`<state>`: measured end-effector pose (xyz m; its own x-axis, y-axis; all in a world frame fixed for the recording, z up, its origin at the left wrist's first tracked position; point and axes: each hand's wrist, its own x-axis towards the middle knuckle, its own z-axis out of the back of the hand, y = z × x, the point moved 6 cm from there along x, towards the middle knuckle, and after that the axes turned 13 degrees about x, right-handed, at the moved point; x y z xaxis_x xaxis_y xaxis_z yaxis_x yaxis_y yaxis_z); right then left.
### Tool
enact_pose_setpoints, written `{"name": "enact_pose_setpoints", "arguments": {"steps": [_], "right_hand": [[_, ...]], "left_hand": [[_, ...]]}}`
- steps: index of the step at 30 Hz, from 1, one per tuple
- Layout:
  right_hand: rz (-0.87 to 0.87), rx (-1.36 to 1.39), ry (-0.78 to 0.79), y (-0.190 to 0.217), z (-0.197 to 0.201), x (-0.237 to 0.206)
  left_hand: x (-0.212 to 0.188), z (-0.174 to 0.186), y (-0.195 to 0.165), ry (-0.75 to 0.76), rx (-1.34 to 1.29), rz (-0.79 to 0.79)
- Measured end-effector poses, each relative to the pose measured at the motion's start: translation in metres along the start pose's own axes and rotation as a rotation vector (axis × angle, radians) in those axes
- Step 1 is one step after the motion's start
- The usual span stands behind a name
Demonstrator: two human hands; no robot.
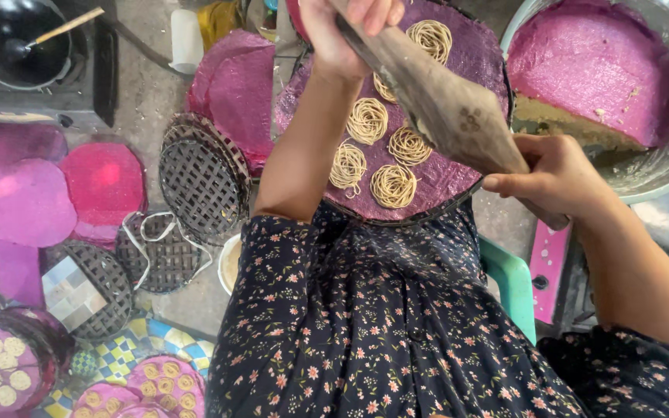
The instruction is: The person sits and uses a wooden hand press to extrude dough into noodle strands, coiling the strands into nests on a round tray. They scrape excess dough from the press with a stick, arrange the nests, and at one point cover the filled tray with a pink cloth.
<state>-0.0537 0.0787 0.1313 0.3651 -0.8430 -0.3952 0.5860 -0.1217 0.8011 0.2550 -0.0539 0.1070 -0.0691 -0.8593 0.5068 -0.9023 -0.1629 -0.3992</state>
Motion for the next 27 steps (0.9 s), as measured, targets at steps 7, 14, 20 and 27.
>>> {"name": "enact_pose_setpoints", "arguments": {"steps": [7, 14, 20, 27], "right_hand": [[-0.123, 0.188, 0.08, -0.039, -0.017, -0.012], [-0.135, 0.356, 0.045, -0.079, -0.012, -0.02], [-0.082, 0.435, 0.042, -0.093, -0.016, -0.009], [-0.032, 0.388, -0.01, -0.096, -0.014, -0.003]], "left_hand": [[-0.038, -0.005, 0.012, -0.122, -0.052, 0.196], [-0.067, 0.005, 0.077, 0.077, 0.217, 0.538], [-0.133, 0.046, 0.156, 0.412, 1.462, 0.966], [-0.142, 0.063, 0.148, 0.287, 1.498, 1.033]]}}
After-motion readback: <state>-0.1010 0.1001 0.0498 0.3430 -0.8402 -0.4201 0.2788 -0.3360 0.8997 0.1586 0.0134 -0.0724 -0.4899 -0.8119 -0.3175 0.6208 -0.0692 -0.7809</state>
